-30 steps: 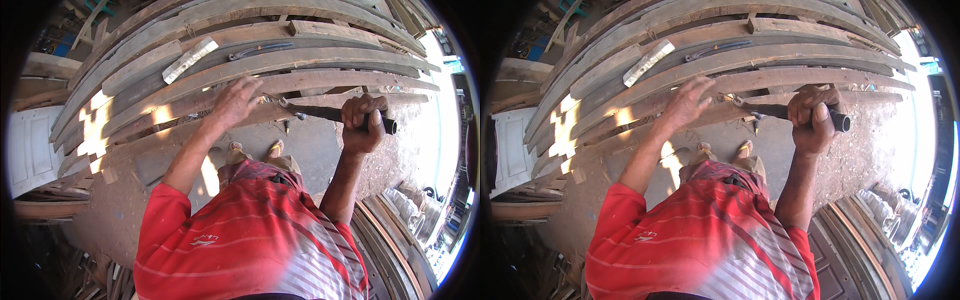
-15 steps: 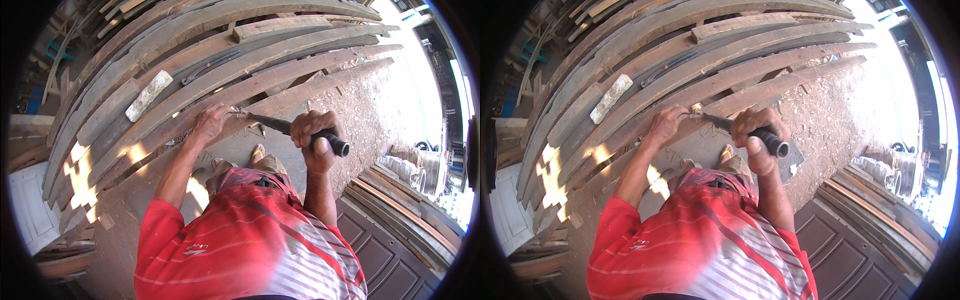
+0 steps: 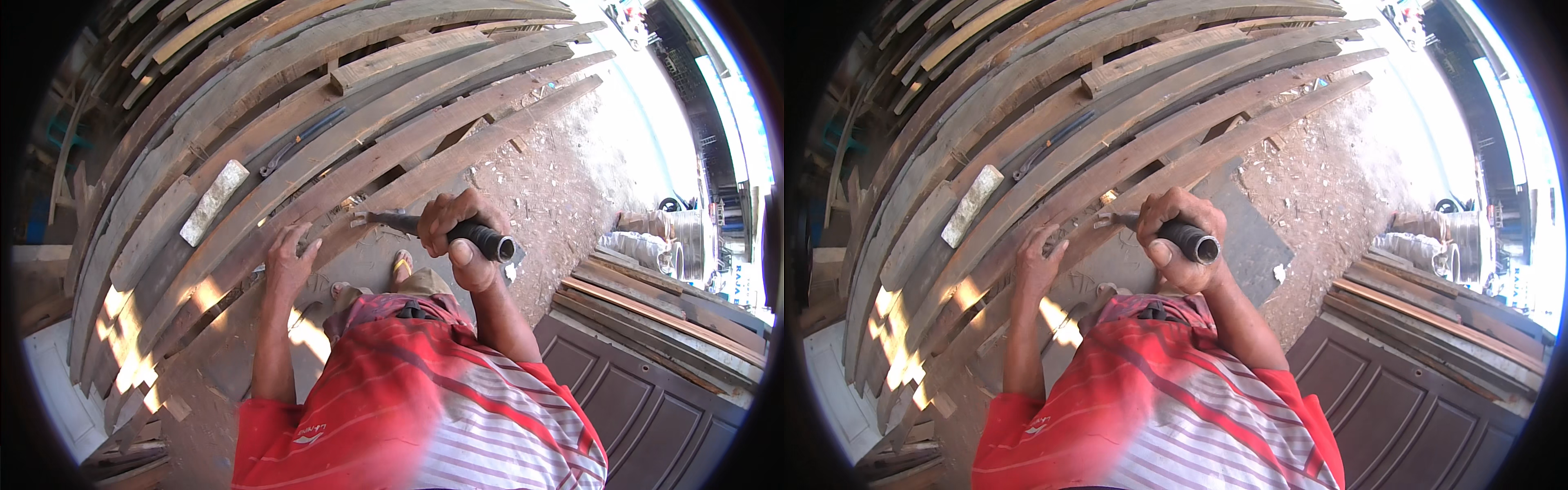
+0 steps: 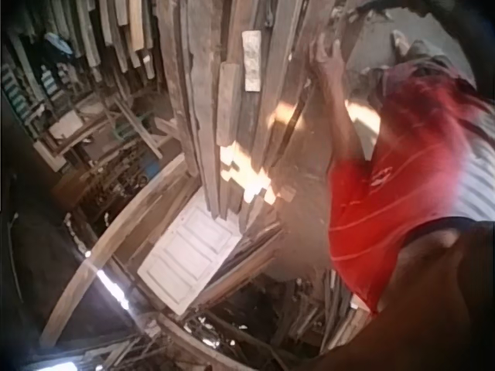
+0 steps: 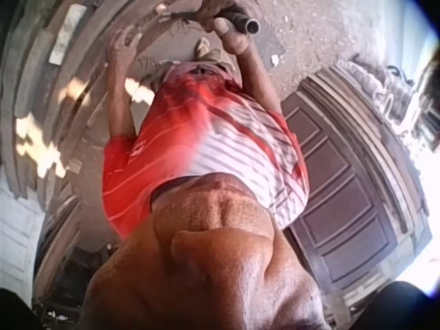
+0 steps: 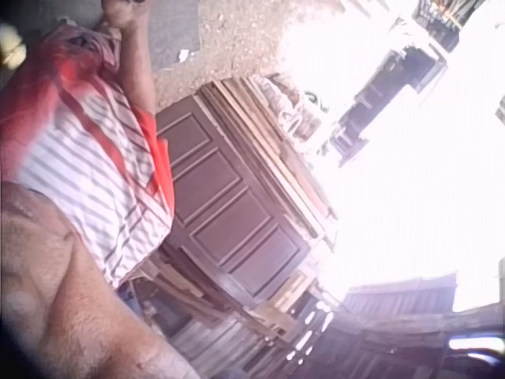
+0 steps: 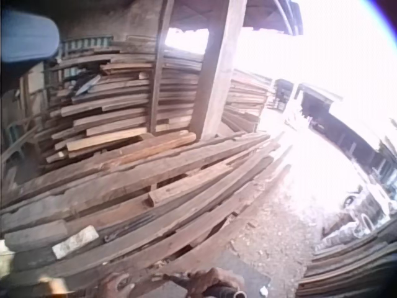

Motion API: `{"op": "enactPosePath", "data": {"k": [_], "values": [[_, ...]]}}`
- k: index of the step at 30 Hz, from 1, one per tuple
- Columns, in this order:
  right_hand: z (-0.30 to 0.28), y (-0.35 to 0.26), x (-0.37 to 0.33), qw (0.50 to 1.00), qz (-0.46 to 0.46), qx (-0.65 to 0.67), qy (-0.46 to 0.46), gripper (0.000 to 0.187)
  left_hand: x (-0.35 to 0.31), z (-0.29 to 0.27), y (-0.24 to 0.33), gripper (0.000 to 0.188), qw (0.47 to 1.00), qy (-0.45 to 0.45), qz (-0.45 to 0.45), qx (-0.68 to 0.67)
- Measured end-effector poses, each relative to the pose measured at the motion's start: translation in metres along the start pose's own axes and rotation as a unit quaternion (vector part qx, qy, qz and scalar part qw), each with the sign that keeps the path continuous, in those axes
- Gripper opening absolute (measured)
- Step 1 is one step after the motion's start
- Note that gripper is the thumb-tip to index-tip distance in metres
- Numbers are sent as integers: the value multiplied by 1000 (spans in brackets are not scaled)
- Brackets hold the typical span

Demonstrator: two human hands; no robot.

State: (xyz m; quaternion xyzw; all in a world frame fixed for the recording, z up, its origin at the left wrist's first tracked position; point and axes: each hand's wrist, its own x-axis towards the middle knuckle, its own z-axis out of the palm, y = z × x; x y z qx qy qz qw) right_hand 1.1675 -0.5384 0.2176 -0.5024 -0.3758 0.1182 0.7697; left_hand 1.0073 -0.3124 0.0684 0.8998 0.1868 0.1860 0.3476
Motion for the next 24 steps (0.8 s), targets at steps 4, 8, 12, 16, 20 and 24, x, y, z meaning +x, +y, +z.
{"op": "enactPosePath", "data": {"k": [4,8,12,16,20,24], "values": [[-8,1,-3,999,6,31,16,46,-56,-14,-10,20,989,102,-92,-45],[-18,2,-5,998,-2,65,26,44,-126,-11,-22,24,960,118,-229,-106],[-18,0,-1,998,-7,58,33,45,-177,-14,-31,42,881,198,-365,-229],[-26,-1,-7,997,-32,67,33,43,-234,-15,-88,64,682,355,-526,-364],[-38,-1,-14,996,-56,63,37,39,-245,-59,-138,100,518,533,-518,-424],[-47,1,-18,995,-63,69,37,33,-255,-111,-174,99,424,617,-463,-475]]}}
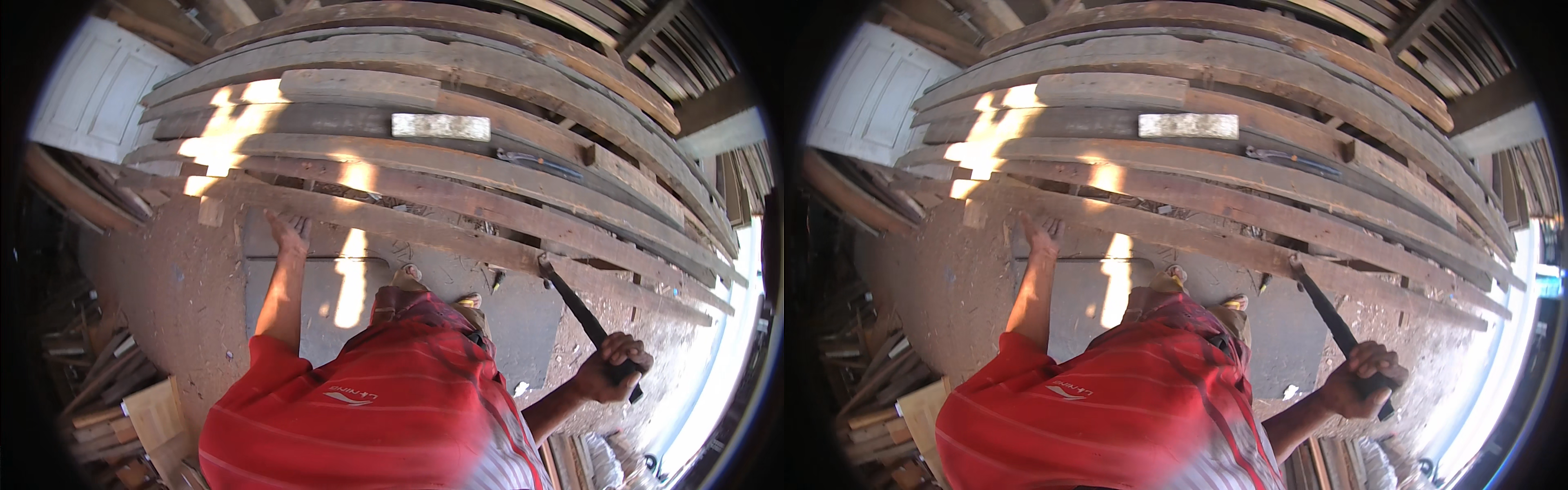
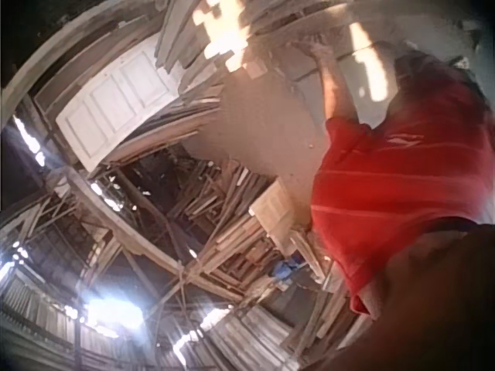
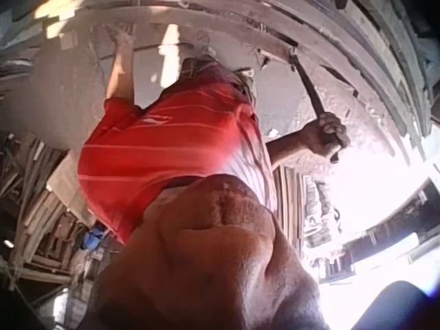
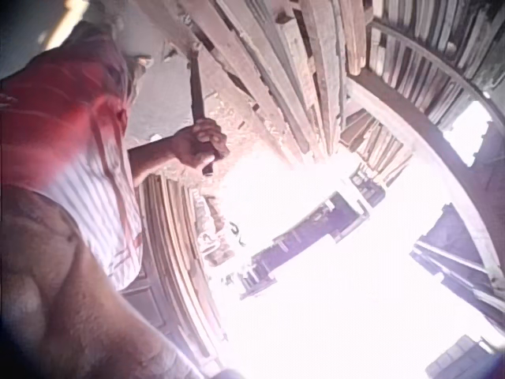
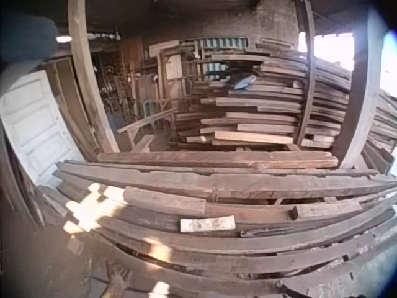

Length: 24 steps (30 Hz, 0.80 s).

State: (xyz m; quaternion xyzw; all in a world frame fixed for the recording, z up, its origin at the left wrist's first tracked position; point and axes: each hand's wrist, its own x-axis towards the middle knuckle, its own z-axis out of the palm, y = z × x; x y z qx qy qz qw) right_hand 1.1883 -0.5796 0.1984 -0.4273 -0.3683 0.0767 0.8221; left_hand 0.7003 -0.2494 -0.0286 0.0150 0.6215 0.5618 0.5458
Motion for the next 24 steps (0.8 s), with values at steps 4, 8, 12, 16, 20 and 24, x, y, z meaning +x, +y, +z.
{"op": "enactPosePath", "data": {"k": [4,8,12,16,20,24], "values": [[-19,-4,-2,999,-4,37,8,32,3,33,2,88,998,-39,-38,-16],[-12,0,0,999,-16,30,14,32,10,41,-14,84,993,-54,-19,-103],[-9,-2,-1,999,-16,30,10,32,7,40,-14,89,994,6,-21,-109],[-3,-6,4,999,-41,10,-6,30,-7,36,-16,94,989,-20,0,-147],[-17,-11,10,999,-33,-6,-5,30,-23,34,-15,95,982,-39,-20,-182],[-15,-10,9,998,-17,-44,46,25,-19,31,-51,92,965,-88,-17,-247]]}}
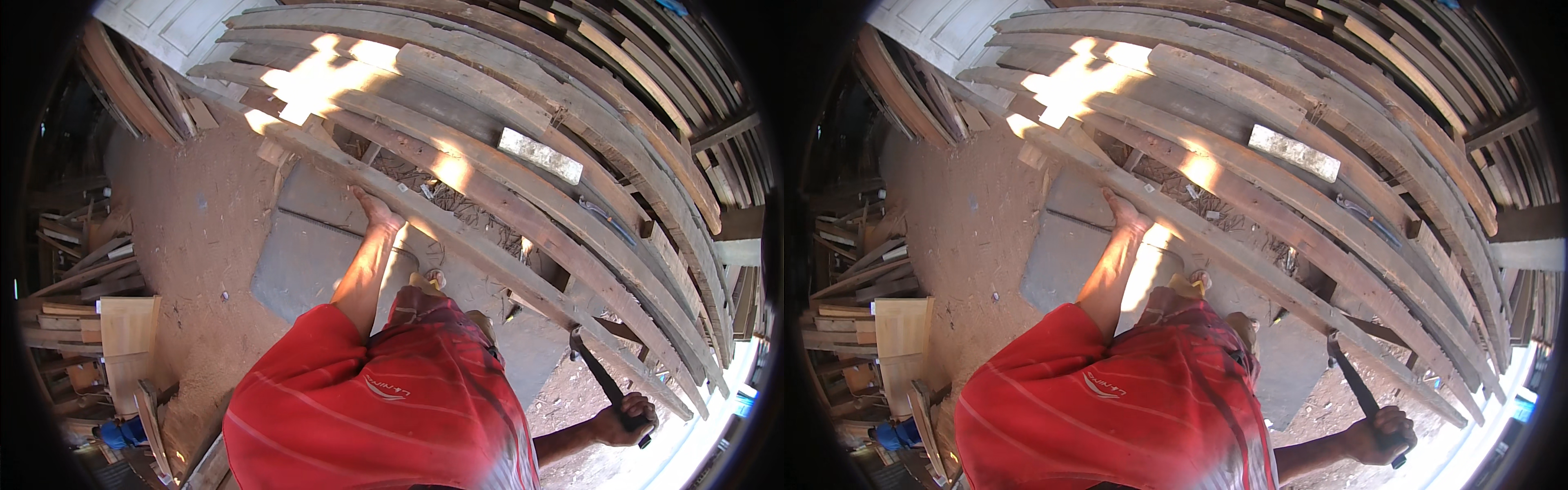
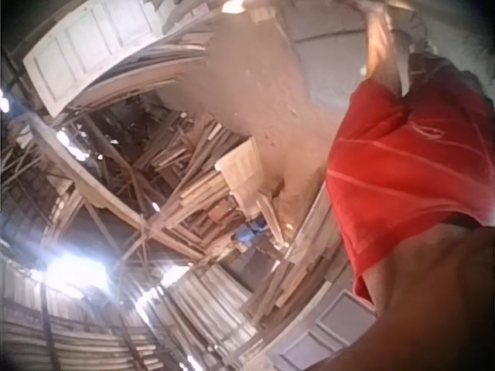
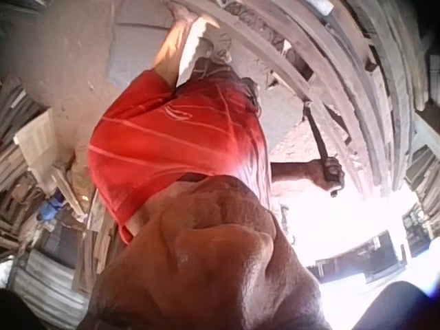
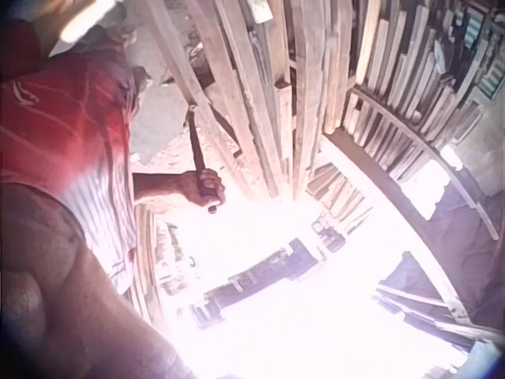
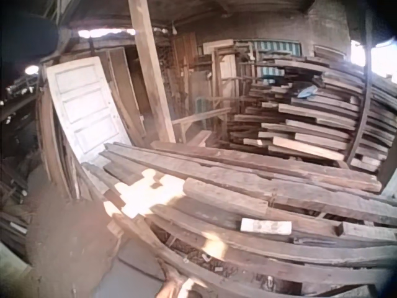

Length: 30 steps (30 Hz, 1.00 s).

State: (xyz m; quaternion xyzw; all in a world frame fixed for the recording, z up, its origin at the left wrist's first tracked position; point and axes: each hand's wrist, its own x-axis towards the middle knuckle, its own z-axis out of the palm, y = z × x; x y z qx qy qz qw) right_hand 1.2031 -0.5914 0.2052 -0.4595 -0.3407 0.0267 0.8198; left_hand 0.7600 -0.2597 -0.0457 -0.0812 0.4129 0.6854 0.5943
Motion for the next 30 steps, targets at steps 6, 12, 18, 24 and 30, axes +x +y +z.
{"op": "enactPosePath", "data": {"k": [6,12,18,24,30], "values": [[25,26,-15,991,29,-127,8,21,-11,2,-43,92,991,-63,-56,-107],[53,2,-9,991,81,-13,-109,26,-25,7,-33,98,990,-80,-71,-92],[84,-26,6,988,-16,67,-138,41,-15,5,-36,100,986,-85,-79,-117],[51,13,16,986,90,69,-123,31,2,-14,-42,105,989,-98,-60,-90],[38,13,22,975,87,102,-176,30,-9,-1,-42,97,990,-80,-72,-87]]}}
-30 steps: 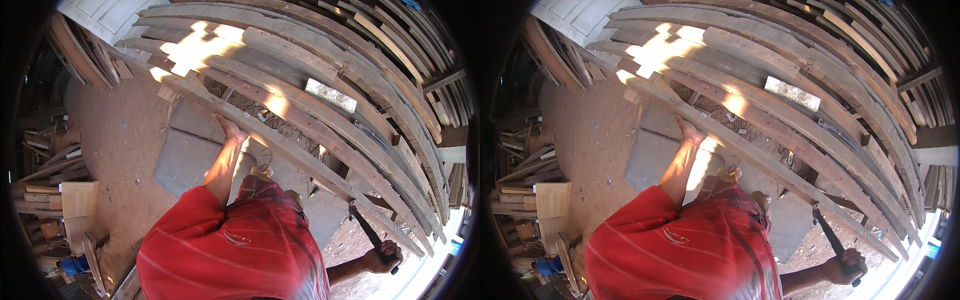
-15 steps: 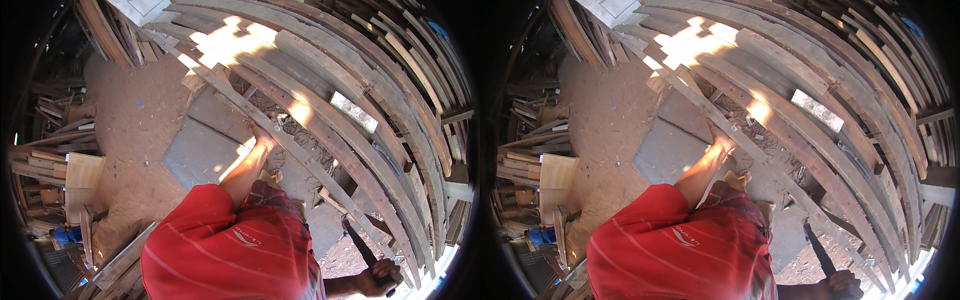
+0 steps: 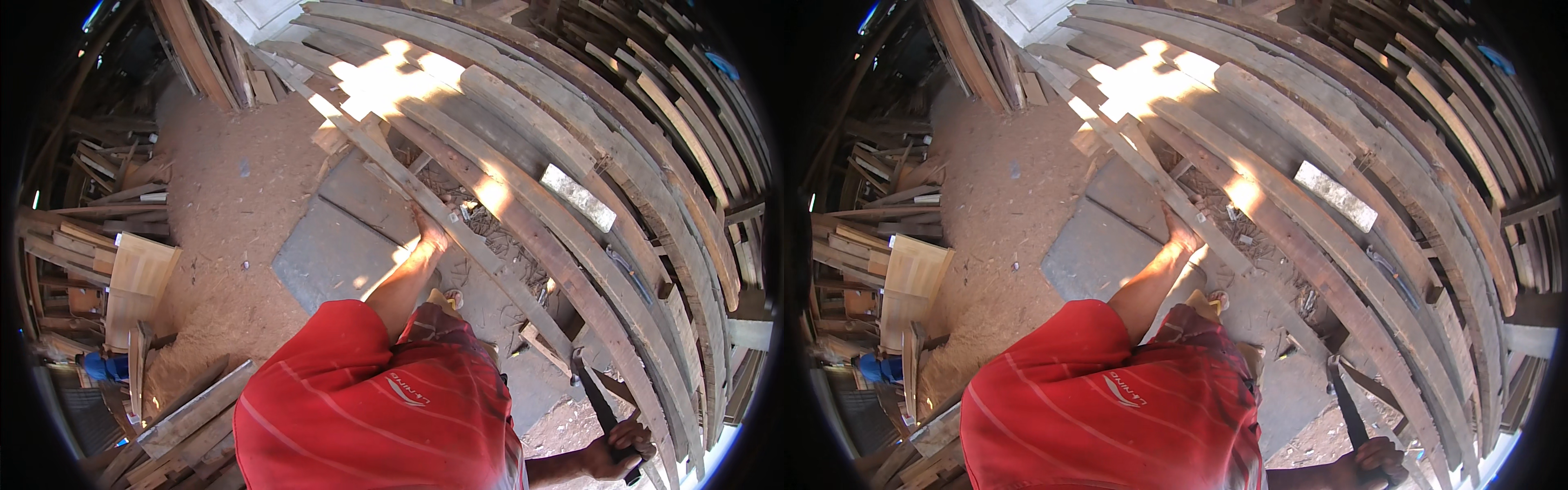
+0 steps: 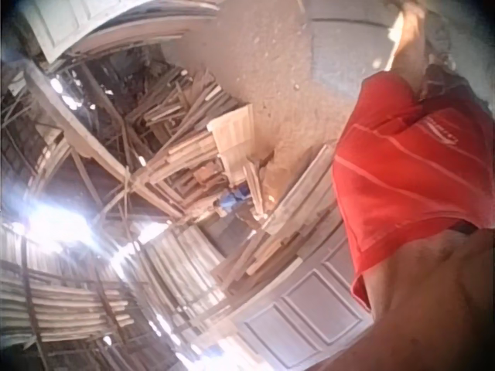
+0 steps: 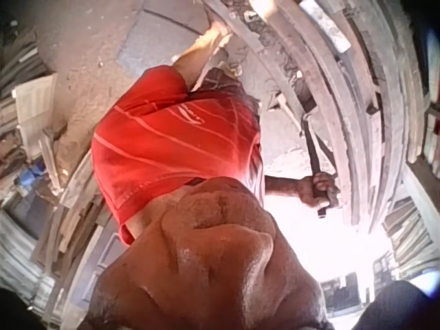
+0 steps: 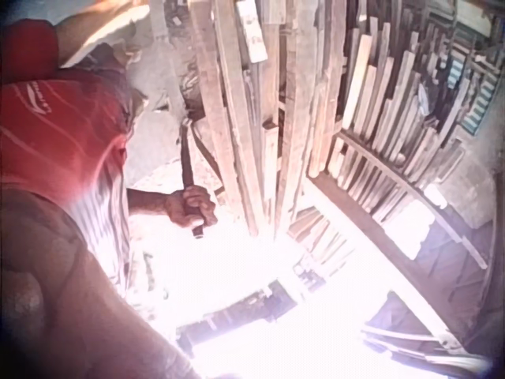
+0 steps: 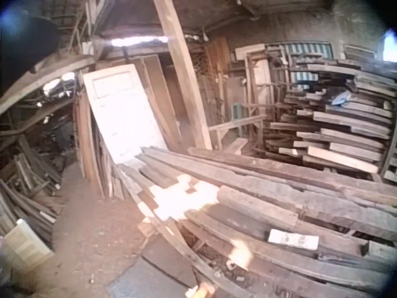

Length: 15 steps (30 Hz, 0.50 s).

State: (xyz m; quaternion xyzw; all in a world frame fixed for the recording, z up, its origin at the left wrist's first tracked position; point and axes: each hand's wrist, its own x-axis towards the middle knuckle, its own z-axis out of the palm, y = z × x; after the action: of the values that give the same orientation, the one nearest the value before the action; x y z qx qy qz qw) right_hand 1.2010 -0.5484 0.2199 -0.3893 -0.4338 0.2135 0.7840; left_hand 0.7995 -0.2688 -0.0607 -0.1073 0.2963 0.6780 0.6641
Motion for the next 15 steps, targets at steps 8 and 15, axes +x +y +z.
{"op": "enactPosePath", "data": {"k": [8,15], "values": [[-67,17,5,990,8,96,-103,29,-5,-12,3,81,992,-82,-23,-92],[-14,0,2,998,-54,-14,8,29,-7,3,2,96,997,-27,-44,-63]]}}
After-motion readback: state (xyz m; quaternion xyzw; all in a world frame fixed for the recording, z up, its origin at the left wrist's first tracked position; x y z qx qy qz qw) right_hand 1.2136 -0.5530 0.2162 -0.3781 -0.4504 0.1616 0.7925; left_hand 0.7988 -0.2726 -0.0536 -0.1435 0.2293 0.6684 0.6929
